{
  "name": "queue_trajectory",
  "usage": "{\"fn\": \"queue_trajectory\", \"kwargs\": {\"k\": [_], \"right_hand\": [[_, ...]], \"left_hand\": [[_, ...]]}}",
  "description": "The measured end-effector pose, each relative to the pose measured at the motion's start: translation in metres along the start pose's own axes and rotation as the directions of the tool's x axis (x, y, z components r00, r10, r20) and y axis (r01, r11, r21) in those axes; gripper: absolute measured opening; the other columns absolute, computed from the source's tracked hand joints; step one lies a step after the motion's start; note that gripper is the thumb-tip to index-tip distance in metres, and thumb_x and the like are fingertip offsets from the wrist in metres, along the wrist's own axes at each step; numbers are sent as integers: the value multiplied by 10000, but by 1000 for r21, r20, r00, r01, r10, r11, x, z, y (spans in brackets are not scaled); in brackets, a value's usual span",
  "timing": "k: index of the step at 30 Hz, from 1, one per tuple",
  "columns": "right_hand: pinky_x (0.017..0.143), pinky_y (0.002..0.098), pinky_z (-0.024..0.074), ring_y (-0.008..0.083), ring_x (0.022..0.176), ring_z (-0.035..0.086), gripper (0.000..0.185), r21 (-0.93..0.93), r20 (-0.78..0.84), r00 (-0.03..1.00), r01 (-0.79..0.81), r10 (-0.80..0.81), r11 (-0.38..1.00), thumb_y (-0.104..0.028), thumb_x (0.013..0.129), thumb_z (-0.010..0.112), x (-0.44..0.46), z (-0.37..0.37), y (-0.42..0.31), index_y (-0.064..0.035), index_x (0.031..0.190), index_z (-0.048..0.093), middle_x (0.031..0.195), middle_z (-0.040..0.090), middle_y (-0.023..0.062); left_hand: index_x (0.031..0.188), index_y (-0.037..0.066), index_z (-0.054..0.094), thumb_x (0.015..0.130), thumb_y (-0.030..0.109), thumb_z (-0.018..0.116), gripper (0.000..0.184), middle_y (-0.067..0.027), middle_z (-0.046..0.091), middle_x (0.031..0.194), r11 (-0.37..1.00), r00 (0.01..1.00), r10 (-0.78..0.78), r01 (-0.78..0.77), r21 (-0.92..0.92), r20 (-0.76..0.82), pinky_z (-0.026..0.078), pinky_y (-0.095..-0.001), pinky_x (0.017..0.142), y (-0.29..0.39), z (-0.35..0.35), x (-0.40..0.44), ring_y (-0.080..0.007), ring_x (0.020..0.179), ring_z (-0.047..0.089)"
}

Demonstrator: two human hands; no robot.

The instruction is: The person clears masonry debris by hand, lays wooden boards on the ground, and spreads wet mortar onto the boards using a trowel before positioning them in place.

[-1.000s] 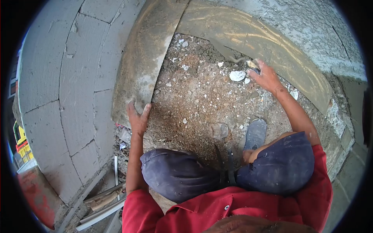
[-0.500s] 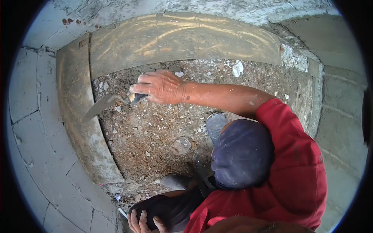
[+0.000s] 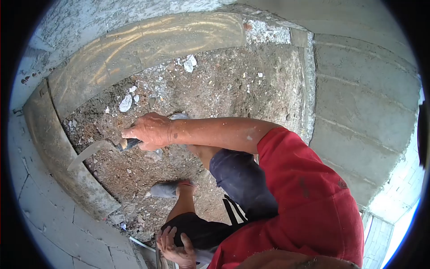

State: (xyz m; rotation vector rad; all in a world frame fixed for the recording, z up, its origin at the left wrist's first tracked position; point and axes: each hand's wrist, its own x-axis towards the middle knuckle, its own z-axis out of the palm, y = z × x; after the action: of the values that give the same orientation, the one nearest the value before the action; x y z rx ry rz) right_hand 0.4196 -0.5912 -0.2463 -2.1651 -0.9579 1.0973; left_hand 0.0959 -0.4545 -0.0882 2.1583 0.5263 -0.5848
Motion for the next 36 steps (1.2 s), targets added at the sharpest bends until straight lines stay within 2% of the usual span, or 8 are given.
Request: {"fn": "queue_trajectory", "kwargs": {"k": [14, 18, 20, 25, 28, 29, 32, 36], "right_hand": [[931, 469, 507, 378, 1089, 630, 416, -180, -110, 854, -521, 509, 834, -160, 819, 592, -382, -21, -173, -69, 1225, 599, 1249, 608, 211], [929, 478, 504, 374, 1068, 642, 405, -178, -43, 834, -549, 551, 817, -180, 796, 608, -428, -26, -222, -70, 1186, 628, 1186, 641, 216], [928, 473, 503, 364, 1068, 644, 398, -186, 79, 757, -628, 648, 756, -207, 781, 623, -439, -45, -246, -69, 1154, 647, 1133, 666, 207], [936, 460, 499, 350, 1091, 639, 523, -27, 6, 733, -680, 680, 733, -343, 743, 696, -489, -38, -269, -63, 1182, 649, 1144, 676, 186], [925, 456, 505, 390, 1057, 643, 589, 56, -225, 696, -689, 682, 723, -383, 733, 731, -513, -24, -277, -20, 1188, 646, 1114, 677, 227], [913, 454, 510, 405, 1032, 650, 606, 75, -321, 679, -677, 661, 732, -394, 729, 743, -521, -10, -265, 1, 1178, 649, 1089, 682, 241], [848, 444, 531, 398, 967, 680, 530, 108, -466, 590, -702, 660, 704, -385, 755, 750, -529, 17, -230, 19, 1093, 688, 1011, 701, 244], [963, 431, 473, 320, 1107, 640, 643, 460, 217, 448, -830, 867, 314, -361, 779, 732, -539, -12, -228, 73, 1232, 588, 1158, 653, 259]], "left_hand": [[1417, 308, 501, 782, 359, 601, 646, -120, 142, 1626, 853, 857, -404, 227, 471, 319, 435, -649, 984, 75, 15, -153, -507, 1468, 33], [1428, 322, 489, 833, 419, 572, 609, -151, 139, 1629, 906, 822, -315, 112, 407, 474, 245, -620, 1149, 83, -4, -220, -528, 1441, 173], [1429, 301, 494, 874, 444, 549, 576, -168, 147, 1624, 920, 802, -326, 147, 363, 501, 231, -554, 1175, 90, -26, -248, -356, 1443, 316], [1341, 153, 586, 954, 385, 527, 455, -182, 513, 1423, 979, 910, 102, -20, -205, 402, 408, -443, 1074, 45, -69, -309, -423, 1244, 528], [1223, 87, 659, 982, 344, 507, 384, -188, 644, 1240, 971, 941, 79, 3, -240, 330, 449, -435, 1022, 11, -89, -338, -401, 1150, 590], [1191, 68, 669, 984, 371, 500, 404, -193, 646, 1233, 898, 916, -184, 304, -317, 355, 467, -435, 996, 23, -102, -352, -387, 1144, 600], [1120, 50, 699, 981, 417, 467, 456, -211, 672, 1157, 918, 938, -234, 127, 376, 255, 497, -449, 949, -68, -77, -386, -363, 1094, 637], [989, 35, 732, 934, 424, 495, 459, -239, 692, 1018, 875, 922, -383, 340, 344, 62, 507, -464, 922, -108, -44, -456, -382, 1043, 654]]}}
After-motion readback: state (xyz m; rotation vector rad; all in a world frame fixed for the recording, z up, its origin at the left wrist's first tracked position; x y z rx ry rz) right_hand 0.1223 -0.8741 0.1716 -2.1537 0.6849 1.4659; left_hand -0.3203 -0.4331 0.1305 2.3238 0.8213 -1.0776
